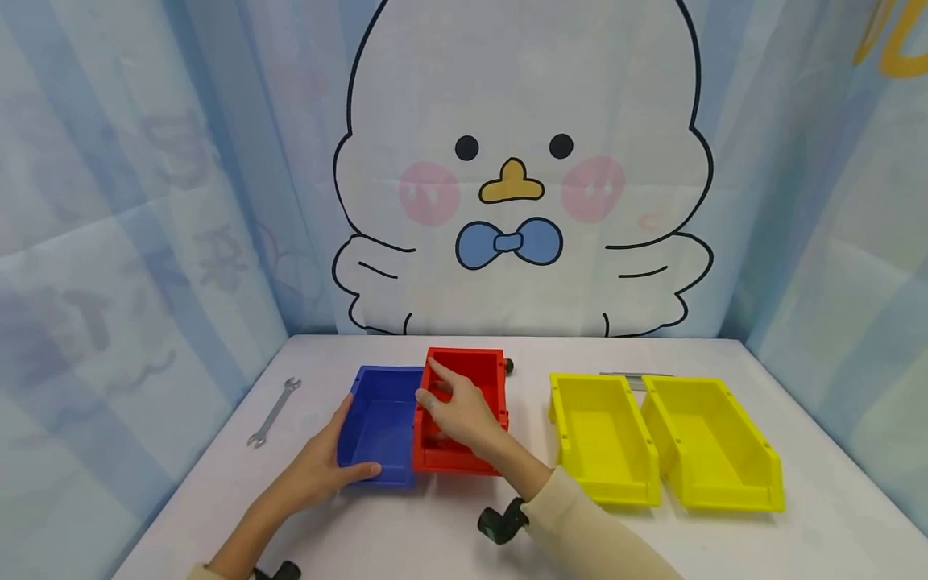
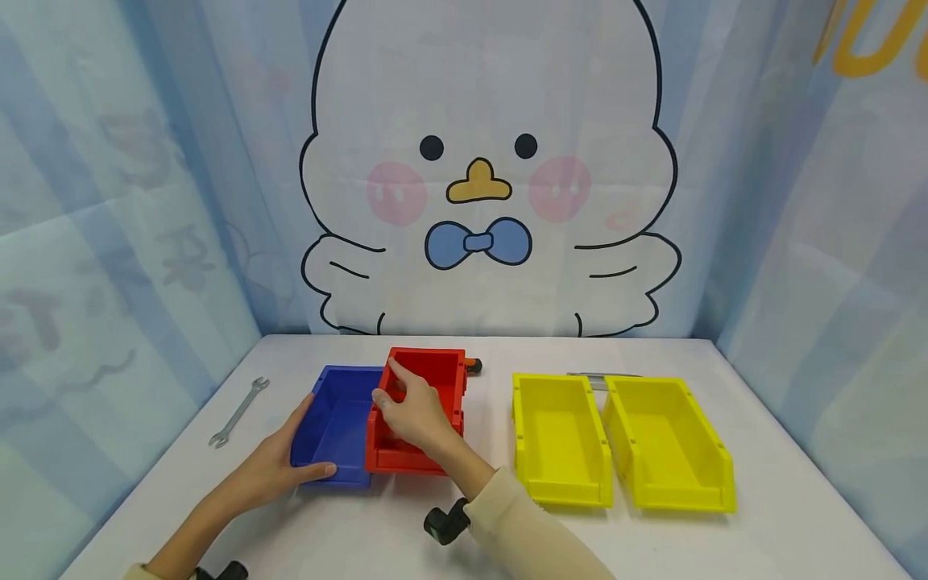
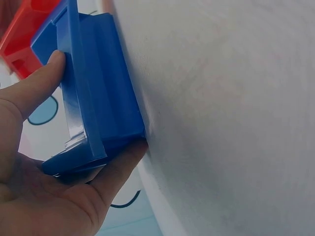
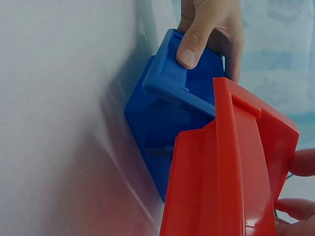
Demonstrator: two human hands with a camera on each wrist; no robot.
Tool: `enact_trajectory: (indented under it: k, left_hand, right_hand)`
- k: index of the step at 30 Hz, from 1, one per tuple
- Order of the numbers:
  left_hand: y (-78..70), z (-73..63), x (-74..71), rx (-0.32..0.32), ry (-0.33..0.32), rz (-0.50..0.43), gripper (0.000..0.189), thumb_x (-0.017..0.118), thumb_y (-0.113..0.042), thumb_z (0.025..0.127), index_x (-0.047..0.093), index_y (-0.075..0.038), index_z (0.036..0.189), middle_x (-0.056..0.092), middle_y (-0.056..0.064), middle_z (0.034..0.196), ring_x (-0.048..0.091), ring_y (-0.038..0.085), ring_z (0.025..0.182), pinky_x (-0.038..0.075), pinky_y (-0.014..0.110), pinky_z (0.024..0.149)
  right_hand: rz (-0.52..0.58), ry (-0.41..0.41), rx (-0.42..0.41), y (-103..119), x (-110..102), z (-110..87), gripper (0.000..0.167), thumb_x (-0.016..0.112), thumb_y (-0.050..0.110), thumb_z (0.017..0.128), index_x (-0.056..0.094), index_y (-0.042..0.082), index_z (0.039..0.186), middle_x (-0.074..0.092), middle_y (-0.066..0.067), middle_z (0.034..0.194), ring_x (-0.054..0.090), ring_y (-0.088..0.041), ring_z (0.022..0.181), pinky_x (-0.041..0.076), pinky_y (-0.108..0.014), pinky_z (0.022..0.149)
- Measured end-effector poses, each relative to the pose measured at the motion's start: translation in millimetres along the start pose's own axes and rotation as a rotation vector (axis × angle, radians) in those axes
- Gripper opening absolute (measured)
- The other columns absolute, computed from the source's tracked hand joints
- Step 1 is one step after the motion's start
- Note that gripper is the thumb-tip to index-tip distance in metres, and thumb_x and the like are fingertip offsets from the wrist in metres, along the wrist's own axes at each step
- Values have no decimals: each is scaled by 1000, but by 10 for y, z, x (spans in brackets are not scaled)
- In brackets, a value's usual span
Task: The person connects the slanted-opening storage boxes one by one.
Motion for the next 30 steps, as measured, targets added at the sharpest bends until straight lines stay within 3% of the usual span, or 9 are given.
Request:
enact_trajectory:
  k: [30]
  left_hand:
    - [-41, -25, -22, 28, 9, -6, 124, 86, -41, 89, 1, -5, 171, 12, 31, 175, 21, 56, 159, 27, 73, 126]
  right_hand:
    - [8, 31, 26, -85, 50, 15, 70, 68, 26, 105, 36, 26, 167, 53, -20, 159, 74, -33, 119, 68, -37, 71]
Point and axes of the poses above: each hand's wrist, its own z-axis towards the middle knuckle, its own x-axis out of the palm, y = z × x, the point moved 6 cm from there along z, towards the middle knuckle
